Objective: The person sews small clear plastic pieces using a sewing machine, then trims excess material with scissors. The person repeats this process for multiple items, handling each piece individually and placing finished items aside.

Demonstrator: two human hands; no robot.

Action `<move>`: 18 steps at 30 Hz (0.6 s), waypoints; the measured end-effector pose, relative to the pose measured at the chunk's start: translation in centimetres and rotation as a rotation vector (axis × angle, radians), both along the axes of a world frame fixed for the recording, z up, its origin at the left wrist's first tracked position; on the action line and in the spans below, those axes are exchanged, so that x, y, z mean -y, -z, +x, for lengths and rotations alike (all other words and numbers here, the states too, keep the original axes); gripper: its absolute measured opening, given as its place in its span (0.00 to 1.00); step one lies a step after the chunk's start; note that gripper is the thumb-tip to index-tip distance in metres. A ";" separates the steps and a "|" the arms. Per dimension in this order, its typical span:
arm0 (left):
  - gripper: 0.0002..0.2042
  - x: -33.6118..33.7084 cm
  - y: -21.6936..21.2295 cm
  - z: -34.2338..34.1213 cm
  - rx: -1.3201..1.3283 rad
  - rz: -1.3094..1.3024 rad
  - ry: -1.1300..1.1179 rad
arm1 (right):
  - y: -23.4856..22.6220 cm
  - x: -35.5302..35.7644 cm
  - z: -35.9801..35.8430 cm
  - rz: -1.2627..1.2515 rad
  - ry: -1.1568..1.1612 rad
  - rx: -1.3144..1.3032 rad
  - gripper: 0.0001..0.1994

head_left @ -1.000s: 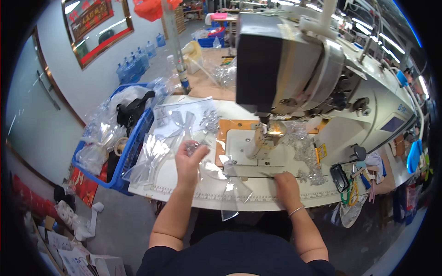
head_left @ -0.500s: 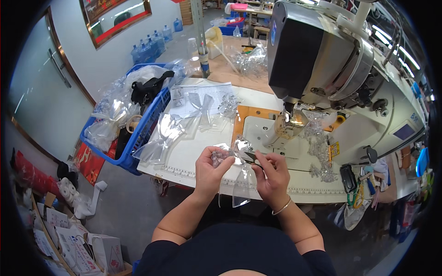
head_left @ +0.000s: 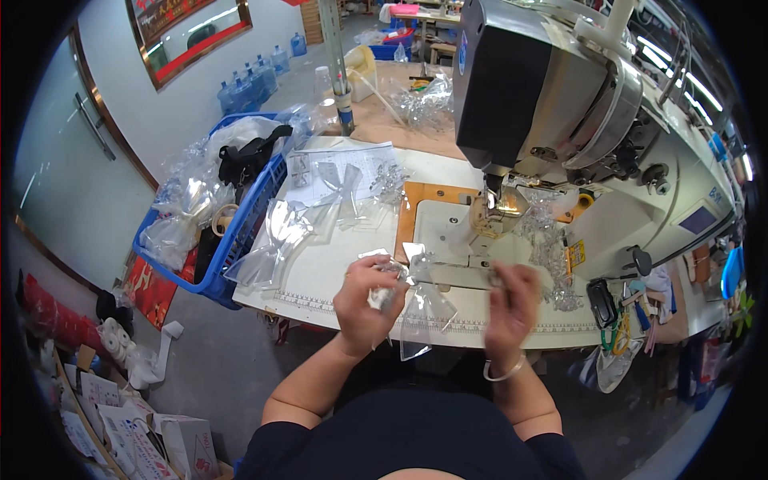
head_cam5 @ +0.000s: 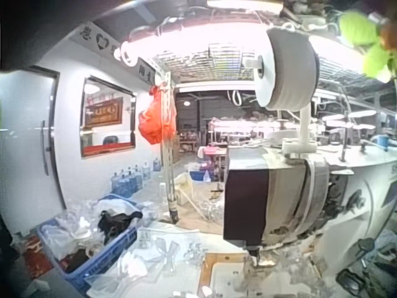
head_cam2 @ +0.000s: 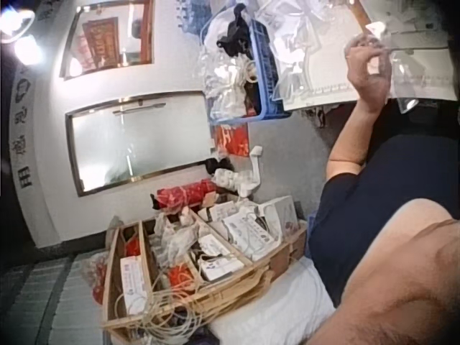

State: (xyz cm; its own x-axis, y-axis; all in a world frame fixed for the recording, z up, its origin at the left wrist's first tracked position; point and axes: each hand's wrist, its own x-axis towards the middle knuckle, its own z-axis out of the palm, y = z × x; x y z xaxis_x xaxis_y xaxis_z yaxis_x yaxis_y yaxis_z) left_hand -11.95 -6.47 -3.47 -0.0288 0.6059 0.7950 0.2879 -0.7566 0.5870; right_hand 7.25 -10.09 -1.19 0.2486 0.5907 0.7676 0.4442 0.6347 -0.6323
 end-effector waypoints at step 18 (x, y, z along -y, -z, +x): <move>0.02 -1.0 -2.8 -2.6 -0.736 0.914 0.127 | -3.7 2.8 -0.8 -0.285 0.059 0.575 0.11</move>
State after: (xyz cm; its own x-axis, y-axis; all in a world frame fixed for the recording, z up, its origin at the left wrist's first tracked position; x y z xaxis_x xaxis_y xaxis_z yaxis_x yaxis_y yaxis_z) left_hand -14.57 -5.42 -0.70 0.6371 -0.2317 0.7352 0.2229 -0.8576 -0.4634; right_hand 6.43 -12.91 2.47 -0.1177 0.7891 0.6029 0.7912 0.4414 -0.4232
